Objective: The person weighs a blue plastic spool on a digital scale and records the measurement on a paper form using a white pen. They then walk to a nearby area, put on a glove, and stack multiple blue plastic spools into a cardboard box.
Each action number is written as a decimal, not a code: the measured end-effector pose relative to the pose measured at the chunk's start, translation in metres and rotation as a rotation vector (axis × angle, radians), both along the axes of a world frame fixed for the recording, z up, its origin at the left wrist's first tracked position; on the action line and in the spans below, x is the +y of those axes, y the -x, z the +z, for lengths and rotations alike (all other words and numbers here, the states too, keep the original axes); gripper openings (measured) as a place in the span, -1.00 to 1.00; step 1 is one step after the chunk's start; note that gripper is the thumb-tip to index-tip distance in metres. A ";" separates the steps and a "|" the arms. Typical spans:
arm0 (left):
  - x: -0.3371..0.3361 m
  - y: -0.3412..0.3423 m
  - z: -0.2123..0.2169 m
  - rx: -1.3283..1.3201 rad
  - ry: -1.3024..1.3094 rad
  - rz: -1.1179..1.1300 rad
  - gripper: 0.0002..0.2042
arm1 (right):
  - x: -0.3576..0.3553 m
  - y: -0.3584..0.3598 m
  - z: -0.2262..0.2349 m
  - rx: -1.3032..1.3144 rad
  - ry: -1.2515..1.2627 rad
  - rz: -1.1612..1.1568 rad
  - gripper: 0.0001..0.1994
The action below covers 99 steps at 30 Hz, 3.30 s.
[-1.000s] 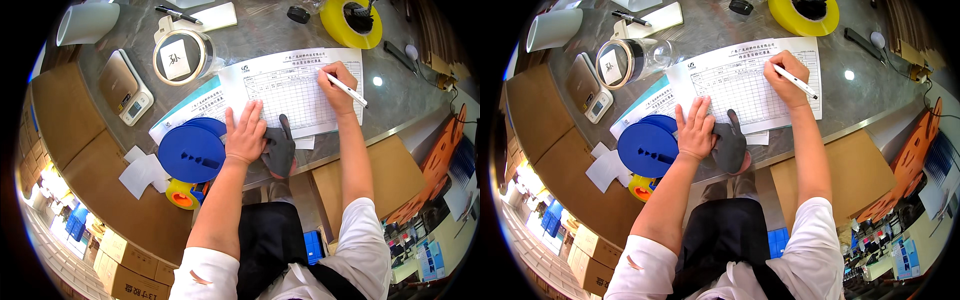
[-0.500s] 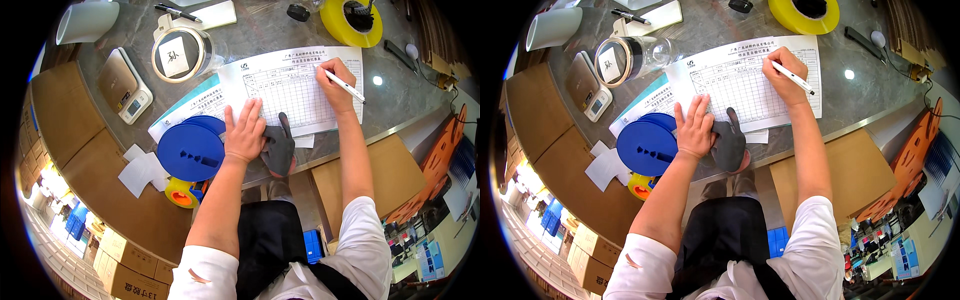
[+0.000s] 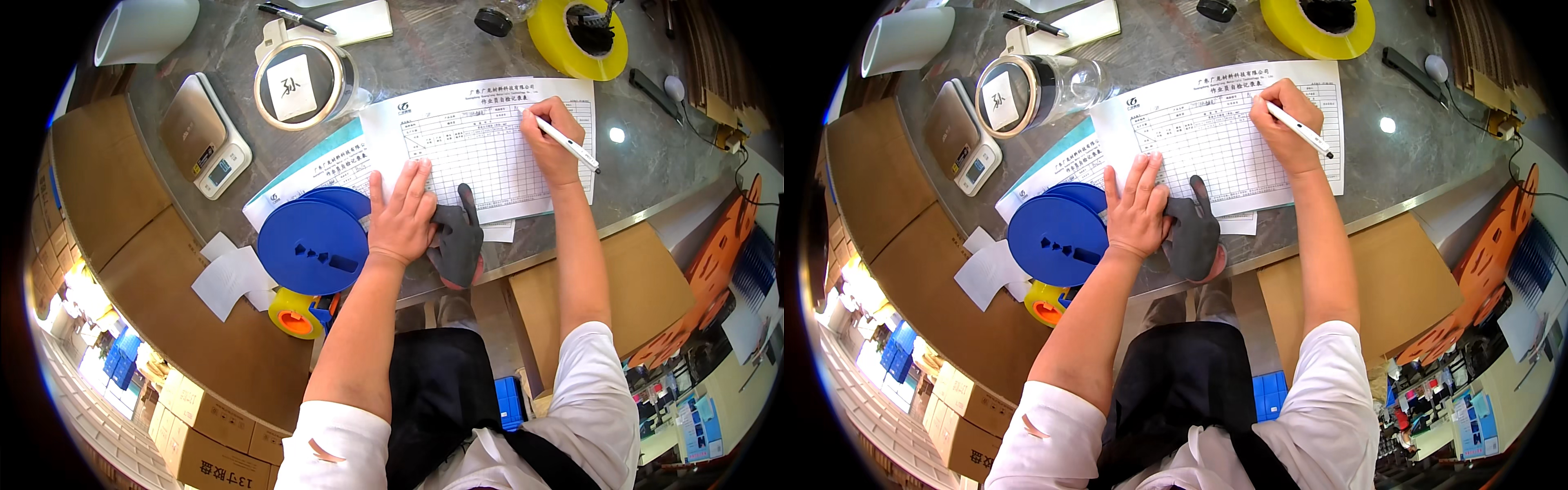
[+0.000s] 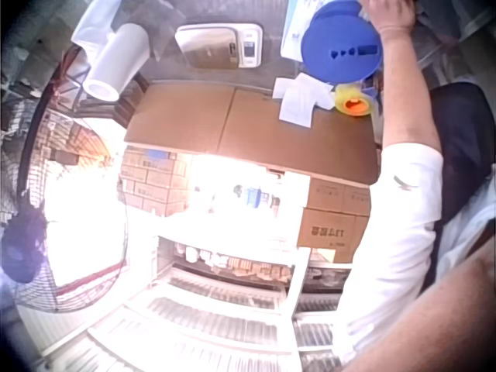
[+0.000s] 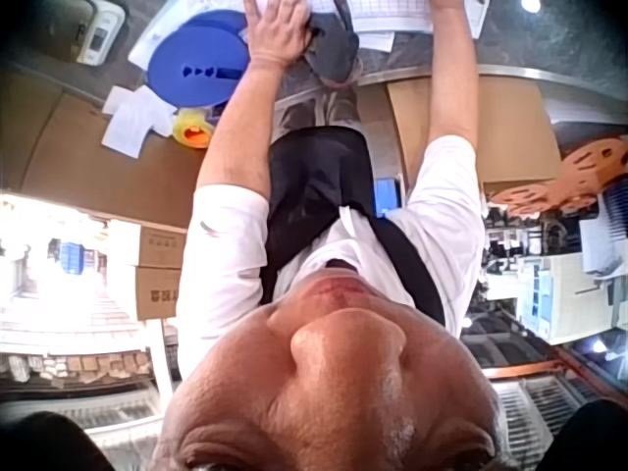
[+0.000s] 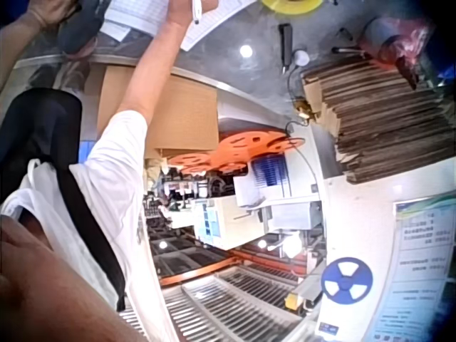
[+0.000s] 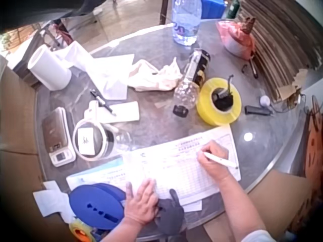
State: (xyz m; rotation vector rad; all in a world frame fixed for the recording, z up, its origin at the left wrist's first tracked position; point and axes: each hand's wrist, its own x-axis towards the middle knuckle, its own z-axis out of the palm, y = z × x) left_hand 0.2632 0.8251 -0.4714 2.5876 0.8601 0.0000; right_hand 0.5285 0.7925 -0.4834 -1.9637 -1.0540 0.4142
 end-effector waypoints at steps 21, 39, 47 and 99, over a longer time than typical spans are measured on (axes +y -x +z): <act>0.000 0.000 -0.001 -0.015 -0.018 0.002 -0.73 | -0.002 -0.001 -0.001 -0.081 0.049 -0.051 -0.87; 0.001 0.004 0.000 -0.011 0.003 -0.012 -0.67 | 0.012 0.065 0.024 0.284 -0.068 0.160 -0.93; 0.002 0.003 0.000 -0.019 0.019 -0.028 -0.71 | 0.038 0.092 0.002 -0.006 -0.134 0.175 -0.86; 0.003 0.002 0.001 -0.037 0.014 -0.017 -0.65 | 0.027 0.091 0.006 -0.029 -0.085 0.209 -0.85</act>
